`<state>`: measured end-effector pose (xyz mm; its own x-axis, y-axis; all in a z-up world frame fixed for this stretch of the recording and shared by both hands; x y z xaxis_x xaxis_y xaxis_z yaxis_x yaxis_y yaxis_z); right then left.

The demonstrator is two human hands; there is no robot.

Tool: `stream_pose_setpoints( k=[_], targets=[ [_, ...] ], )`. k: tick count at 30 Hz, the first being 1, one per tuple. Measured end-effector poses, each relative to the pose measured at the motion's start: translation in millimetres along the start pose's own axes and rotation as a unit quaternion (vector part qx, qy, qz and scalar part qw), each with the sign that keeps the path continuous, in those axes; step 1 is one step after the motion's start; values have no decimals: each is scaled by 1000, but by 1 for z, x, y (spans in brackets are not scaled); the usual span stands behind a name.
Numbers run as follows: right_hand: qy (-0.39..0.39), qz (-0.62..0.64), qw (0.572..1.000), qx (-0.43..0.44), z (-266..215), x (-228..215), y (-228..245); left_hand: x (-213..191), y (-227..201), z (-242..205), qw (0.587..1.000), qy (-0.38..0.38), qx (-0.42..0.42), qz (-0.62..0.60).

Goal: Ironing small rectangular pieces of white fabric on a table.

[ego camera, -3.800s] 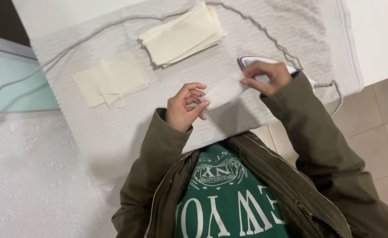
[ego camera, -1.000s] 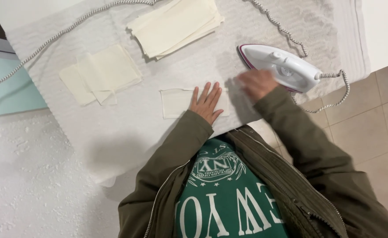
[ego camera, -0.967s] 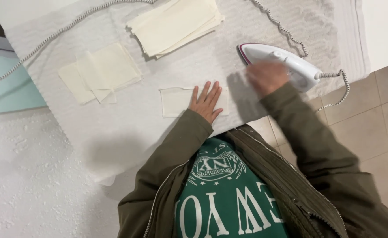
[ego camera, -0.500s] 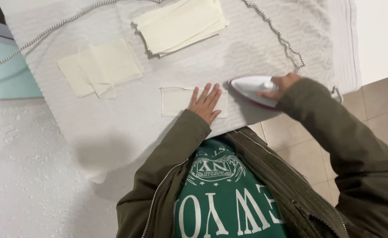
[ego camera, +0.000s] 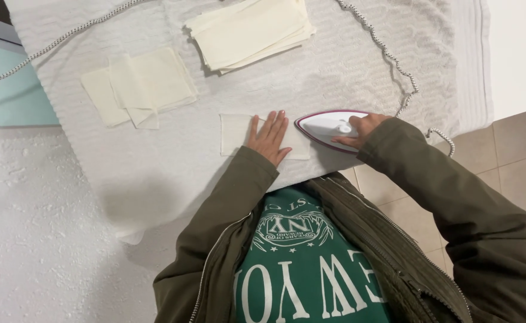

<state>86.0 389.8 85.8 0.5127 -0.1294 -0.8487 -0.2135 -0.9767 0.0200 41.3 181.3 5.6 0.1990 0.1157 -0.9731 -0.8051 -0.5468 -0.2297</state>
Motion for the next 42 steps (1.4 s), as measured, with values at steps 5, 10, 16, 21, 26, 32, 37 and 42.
stream_pose_setpoints(
  k=[5,10,16,21,26,32,37,42],
  targets=[
    [19,-10,1000,-2,10,-4,16,-7,22,-8,999,16,-6,29],
    [33,-13,999,-8,18,-9,33,-26,67,-6,993,-91,-6,75],
    [30,-16,999,-26,26,-10,44,-40,104,-11,967,-232,-25,-100],
    [40,-18,998,-35,29,-12,52,-40,108,-21,955,-265,-9,-130],
    [44,-6,998,-43,31,-22,66,-51,117,-26,951,-280,-25,-131],
    [38,1,998,-56,33,-30,79,-63,138,-38,937,-293,-72,-175],
    [49,-7,997,-60,40,-25,84,-74,146,-42,923,-298,-99,-221],
    [67,-11,996,-53,46,-24,91,-75,148,-47,913,-297,-127,-250]
  ],
)
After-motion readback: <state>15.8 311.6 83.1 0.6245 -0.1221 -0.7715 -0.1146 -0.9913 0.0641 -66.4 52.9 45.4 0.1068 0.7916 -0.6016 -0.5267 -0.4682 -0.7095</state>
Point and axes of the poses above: each hand's wrist, its own z-axis towards the middle knuckle, its own x-axis out of the palm, y = z × x, the point moved 9 cm from there along z, towards the middle knuckle, and after that the axes turned 11 degrees about -y, right-handed, at the moved point
